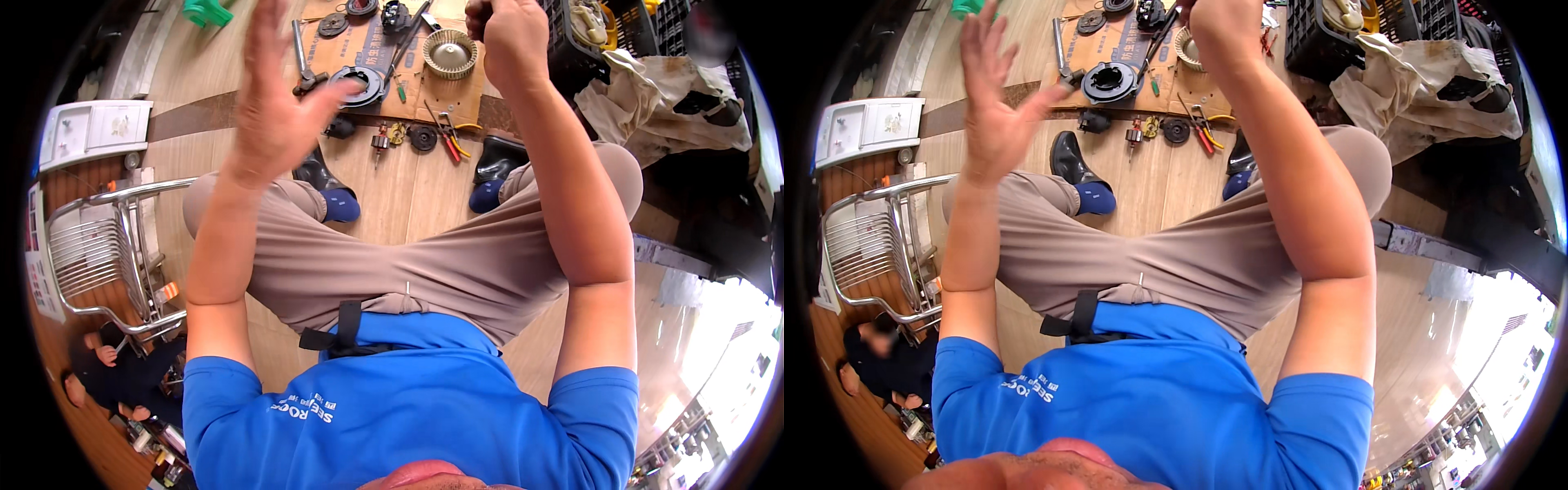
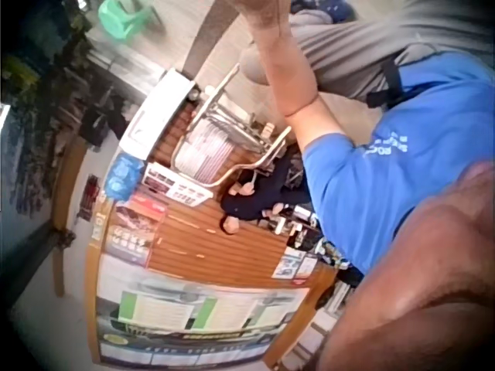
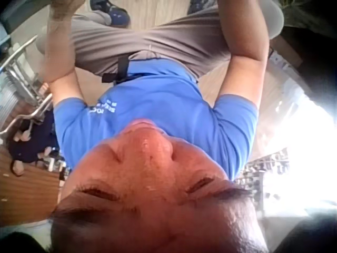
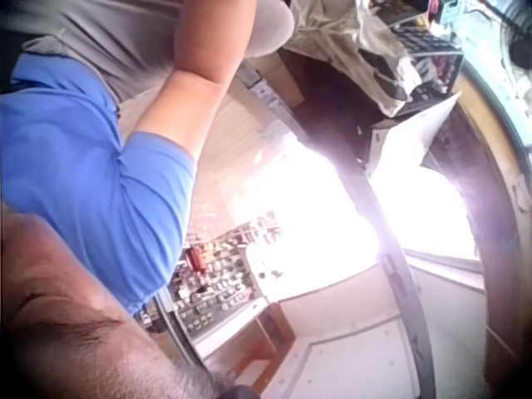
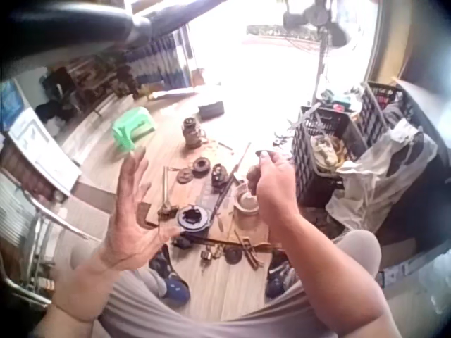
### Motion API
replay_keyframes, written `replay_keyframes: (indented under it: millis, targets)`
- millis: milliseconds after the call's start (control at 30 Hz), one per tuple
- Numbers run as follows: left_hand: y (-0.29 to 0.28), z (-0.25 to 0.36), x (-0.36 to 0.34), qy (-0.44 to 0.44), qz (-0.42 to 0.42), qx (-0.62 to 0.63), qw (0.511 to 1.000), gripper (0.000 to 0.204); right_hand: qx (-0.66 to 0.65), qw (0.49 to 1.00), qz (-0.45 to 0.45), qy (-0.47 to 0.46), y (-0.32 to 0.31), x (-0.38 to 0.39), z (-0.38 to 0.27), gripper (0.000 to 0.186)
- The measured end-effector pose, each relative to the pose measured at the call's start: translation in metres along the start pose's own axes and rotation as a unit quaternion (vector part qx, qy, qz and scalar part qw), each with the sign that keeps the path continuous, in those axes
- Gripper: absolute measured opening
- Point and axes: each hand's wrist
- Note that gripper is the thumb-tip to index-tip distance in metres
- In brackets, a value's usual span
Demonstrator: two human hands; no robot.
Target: The person sits on the floor and uses a screwdriver to manipulate and wire components of a disassembled electric motor, handling various gears, wires, and internal parts.
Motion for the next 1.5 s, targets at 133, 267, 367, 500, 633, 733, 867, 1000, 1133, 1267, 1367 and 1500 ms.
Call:
replay_keyframes:
  millis: [133, 267, 367, 500, 633, 733, 867, 1000, 1133, 1267, 1367, 1500]
  targets:
    - [-0.003, 0.007, -0.014, 0.178, -0.087, -0.027, 0.98, 0.075, 0.136, 0.99, -0.035, 0.004, 0.005, 0.015, 0.015, 0.017]
    - [-0.023, 0.005, -0.012, 0.009, -0.17, 0.18, 0.969, 0.046, 0.127, 0.991, -0.045, -0.011, 0.003, 0.028, 0.033, 0.025]
    - [-0.04, 0.001, -0.023, -0.267, -0.074, 0.545, 0.792, 0.028, 0.292, 0.947, -0.087, -0.101, -0.009, 0.024, 0.05, 0.025]
    - [-0.09, -0.096, -0.037, -0.259, -0.123, 0.747, 0.6, 0.058, 0.392, 0.872, -0.287, -0.065, -0.015, 0.033, 0.047, 0.024]
    - [-0.092, -0.097, -0.043, -0.3, 0.033, 0.678, 0.671, 0.056, 0.347, 0.835, -0.425, 0.047, 0.003, 0.064, 0.003, 0.028]
    - [-0.096, -0.087, -0.044, -0.332, 0.107, 0.631, 0.693, 0.054, 0.346, 0.783, -0.515, 0.052, 0.01, 0.078, -0.012, 0.03]
    - [-0.095, -0.088, -0.047, -0.343, 0.117, 0.624, 0.692, 0.052, 0.339, 0.654, -0.674, -0.05, 0.01, 0.079, -0.028, 0.031]
    - [-0.099, -0.094, -0.05, -0.351, 0.135, 0.603, 0.703, 0.052, 0.307, 0.629, -0.713, -0.045, 0.009, 0.076, -0.059, 0.029]
    - [-0.114, -0.103, -0.052, -0.376, 0.174, 0.579, 0.702, 0.05, 0.38, 0.594, -0.704, -0.084, -0.003, 0.066, -0.08, 0.024]
    - [-0.144, -0.096, -0.05, -0.388, 0.195, 0.604, 0.668, 0.046, 0.495, 0.573, -0.646, -0.094, -0.007, 0.062, -0.079, 0.028]
    - [-0.17, -0.098, -0.052, -0.362, 0.18, 0.637, 0.656, 0.046, 0.426, 0.717, -0.535, -0.134, -0.005, 0.059, -0.085, 0.023]
    - [-0.166, -0.131, -0.078, -0.312, 0.143, 0.676, 0.652, 0.043, 0.398, 0.796, -0.449, -0.075, -0.033, 0.033, -0.087, 0.019]
Point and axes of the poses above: each hand's wrist, its own x-axis away from the middle knuckle, its own y-axis out of the palm, z = x × y, and after that the axes turned 14 degrees about -y, right-handed
